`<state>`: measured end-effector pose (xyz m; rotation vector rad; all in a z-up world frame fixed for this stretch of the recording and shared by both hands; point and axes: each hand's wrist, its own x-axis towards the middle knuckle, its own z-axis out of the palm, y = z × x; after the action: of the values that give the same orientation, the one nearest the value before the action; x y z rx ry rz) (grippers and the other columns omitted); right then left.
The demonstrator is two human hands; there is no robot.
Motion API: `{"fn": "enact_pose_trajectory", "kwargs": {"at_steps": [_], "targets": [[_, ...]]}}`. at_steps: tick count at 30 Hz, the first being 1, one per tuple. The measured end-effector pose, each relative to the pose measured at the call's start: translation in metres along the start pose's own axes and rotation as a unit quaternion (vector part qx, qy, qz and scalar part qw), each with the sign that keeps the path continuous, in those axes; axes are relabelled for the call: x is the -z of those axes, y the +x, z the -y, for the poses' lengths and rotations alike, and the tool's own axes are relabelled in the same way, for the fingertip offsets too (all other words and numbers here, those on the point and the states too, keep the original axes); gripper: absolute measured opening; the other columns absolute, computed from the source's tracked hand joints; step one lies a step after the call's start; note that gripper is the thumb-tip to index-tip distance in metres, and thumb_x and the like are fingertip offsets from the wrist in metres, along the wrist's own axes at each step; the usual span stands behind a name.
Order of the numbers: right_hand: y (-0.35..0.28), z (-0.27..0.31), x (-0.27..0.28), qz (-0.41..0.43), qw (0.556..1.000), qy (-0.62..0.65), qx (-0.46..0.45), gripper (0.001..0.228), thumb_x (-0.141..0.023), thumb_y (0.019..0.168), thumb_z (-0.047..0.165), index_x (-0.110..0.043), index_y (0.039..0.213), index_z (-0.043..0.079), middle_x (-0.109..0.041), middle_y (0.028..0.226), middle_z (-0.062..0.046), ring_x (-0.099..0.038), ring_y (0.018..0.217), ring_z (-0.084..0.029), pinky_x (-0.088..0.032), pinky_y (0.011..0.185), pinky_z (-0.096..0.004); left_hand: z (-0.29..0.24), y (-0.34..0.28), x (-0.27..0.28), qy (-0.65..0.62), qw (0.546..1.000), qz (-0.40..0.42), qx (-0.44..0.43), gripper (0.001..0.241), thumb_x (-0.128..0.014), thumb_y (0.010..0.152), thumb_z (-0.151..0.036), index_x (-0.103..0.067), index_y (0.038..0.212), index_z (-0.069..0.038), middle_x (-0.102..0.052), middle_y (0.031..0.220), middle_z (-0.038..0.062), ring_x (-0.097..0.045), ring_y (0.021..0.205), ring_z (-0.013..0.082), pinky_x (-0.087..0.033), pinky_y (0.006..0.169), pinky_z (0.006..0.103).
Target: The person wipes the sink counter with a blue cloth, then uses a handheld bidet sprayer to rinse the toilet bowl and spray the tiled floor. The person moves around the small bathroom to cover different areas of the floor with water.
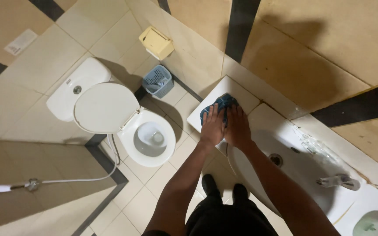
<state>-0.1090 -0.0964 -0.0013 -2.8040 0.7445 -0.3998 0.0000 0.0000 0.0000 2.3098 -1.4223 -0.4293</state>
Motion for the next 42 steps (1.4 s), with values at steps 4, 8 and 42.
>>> {"fn": "enact_pose_trajectory", "kwargs": {"at_steps": [4,8,42], "targets": [[0.015,-0.004,-0.004,0.021,0.999,-0.032,-0.011,0.075,-0.056,0.092,0.034,-0.036,0.154,-0.004,-0.034,0.159,-0.030,-0.030,0.148,-0.047,-0.022,0.123,-0.056,-0.015,0.017,0.038,-0.002,0.997,0.069,0.031,0.074,-0.059,0.095,-0.024,-0.025,0.159,-0.010,-0.002,0.170,0.020,-0.006,0.158,0.0328,-0.005,0.127,0.0517],[0.048,-0.010,-0.009,0.021,0.999,-0.013,-0.040,0.070,-0.052,0.096,0.033,-0.035,0.154,-0.003,-0.031,0.161,-0.030,-0.028,0.147,-0.047,-0.022,0.119,-0.058,-0.002,0.049,0.031,0.043,0.998,0.045,0.011,0.076,-0.061,0.096,-0.025,-0.026,0.162,-0.013,-0.002,0.172,0.019,-0.007,0.160,0.0322,-0.008,0.127,0.0522],[0.053,-0.014,-0.003,0.056,0.996,-0.031,-0.054,0.068,-0.052,0.102,0.033,-0.034,0.159,0.001,-0.036,0.163,-0.023,-0.027,0.155,-0.042,-0.017,0.130,-0.054,0.005,0.064,0.025,0.136,0.987,-0.052,-0.065,0.063,-0.059,0.097,-0.029,-0.040,0.152,-0.003,-0.030,0.165,0.027,-0.026,0.156,0.0407,-0.021,0.128,0.0541]]}}
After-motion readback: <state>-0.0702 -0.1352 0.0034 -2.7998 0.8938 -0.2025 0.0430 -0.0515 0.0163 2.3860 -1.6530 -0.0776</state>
